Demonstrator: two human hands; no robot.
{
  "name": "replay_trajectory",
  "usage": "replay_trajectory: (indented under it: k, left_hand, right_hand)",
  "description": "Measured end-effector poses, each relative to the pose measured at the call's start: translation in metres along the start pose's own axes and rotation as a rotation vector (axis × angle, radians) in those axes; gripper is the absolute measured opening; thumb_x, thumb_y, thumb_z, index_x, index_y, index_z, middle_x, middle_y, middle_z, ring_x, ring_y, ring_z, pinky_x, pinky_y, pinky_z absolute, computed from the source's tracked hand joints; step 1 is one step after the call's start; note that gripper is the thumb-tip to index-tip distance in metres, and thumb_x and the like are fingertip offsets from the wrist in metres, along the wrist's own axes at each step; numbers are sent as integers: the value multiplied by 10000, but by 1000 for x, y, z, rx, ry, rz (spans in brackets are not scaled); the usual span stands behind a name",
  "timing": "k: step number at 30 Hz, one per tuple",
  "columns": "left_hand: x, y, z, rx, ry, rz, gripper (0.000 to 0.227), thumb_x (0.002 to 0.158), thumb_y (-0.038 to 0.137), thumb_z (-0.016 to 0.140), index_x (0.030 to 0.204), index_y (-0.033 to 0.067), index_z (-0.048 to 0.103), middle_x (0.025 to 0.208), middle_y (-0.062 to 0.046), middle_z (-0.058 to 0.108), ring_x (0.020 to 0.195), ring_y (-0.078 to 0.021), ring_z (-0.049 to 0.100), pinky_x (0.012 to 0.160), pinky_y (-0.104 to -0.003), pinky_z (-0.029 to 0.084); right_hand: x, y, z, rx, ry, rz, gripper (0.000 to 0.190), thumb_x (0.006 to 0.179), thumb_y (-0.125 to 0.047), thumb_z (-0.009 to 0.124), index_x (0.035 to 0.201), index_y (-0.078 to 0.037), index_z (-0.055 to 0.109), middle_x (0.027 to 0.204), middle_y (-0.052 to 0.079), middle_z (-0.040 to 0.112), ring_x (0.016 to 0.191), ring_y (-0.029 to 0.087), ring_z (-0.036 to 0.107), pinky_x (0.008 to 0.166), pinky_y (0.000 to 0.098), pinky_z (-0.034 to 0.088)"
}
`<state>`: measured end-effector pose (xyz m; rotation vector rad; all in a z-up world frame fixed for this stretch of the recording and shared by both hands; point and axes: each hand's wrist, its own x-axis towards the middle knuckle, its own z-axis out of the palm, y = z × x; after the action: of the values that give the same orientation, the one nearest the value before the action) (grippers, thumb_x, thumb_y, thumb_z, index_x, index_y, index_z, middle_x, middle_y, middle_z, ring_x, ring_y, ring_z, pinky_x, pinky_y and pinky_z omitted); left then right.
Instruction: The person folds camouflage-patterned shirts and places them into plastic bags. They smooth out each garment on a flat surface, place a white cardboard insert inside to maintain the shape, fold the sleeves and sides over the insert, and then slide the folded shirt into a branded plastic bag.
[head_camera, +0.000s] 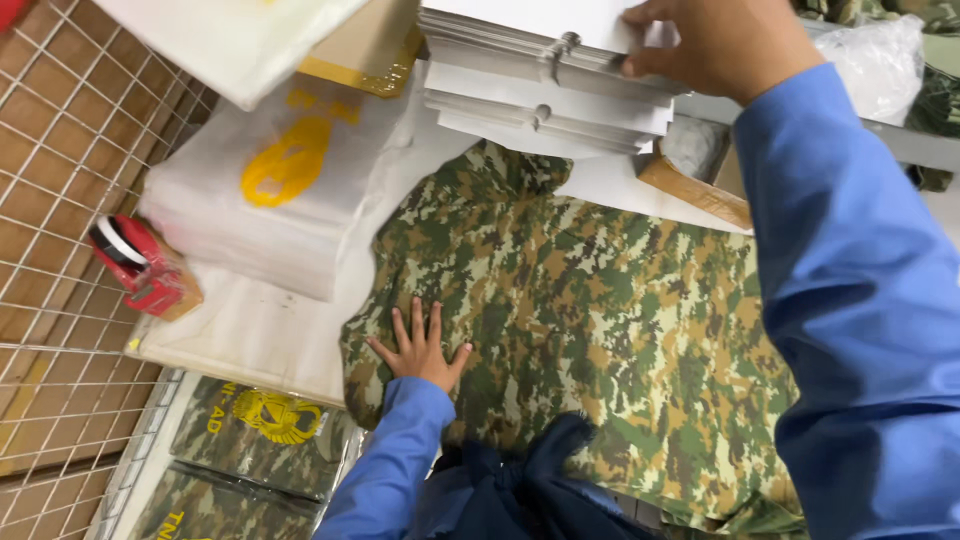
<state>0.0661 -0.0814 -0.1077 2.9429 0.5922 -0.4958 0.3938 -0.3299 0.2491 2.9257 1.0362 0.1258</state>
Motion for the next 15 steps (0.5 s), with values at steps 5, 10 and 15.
replay_trajectory:
  k: [5, 10, 15]
  left_hand:
    - [-7, -3, -21, -4, -105, 19, 961, 905, 842, 273, 1661, 329, -24, 1743, 3, -131, 1595, -372, -78, 1120, -848, -23]
    - [-3, -3, -16, 1, -54, 36, 955, 898, 850, 238, 1658, 321, 5, 1743, -10, -85, 1590, -381, -46, 1099, -866, -18]
    - [-6, -1, -29, 10, -142, 26, 972, 901, 847, 222, 1659, 314, -71, 1743, -8, -155, 1596, -375, -101, 1115, -854, -33]
  right_hand:
    - [24, -1, -31, 311, -311, 259, 489, 935, -294, 750, 1407, -187, 686, 1374, 135, 667, 1258, 326, 579, 986, 477, 447]
    - [41, 42, -10, 538, -427, 224, 447, 987, -122, 639, 1434, -115, 645, 1363, 130, 673, 1317, 268, 563, 1115, 413, 426]
    - [41, 24, -23, 436, -431, 290, 604, 862, -277, 709, 1445, -150, 621, 1478, 145, 577, 1338, 403, 507, 1133, 568, 385]
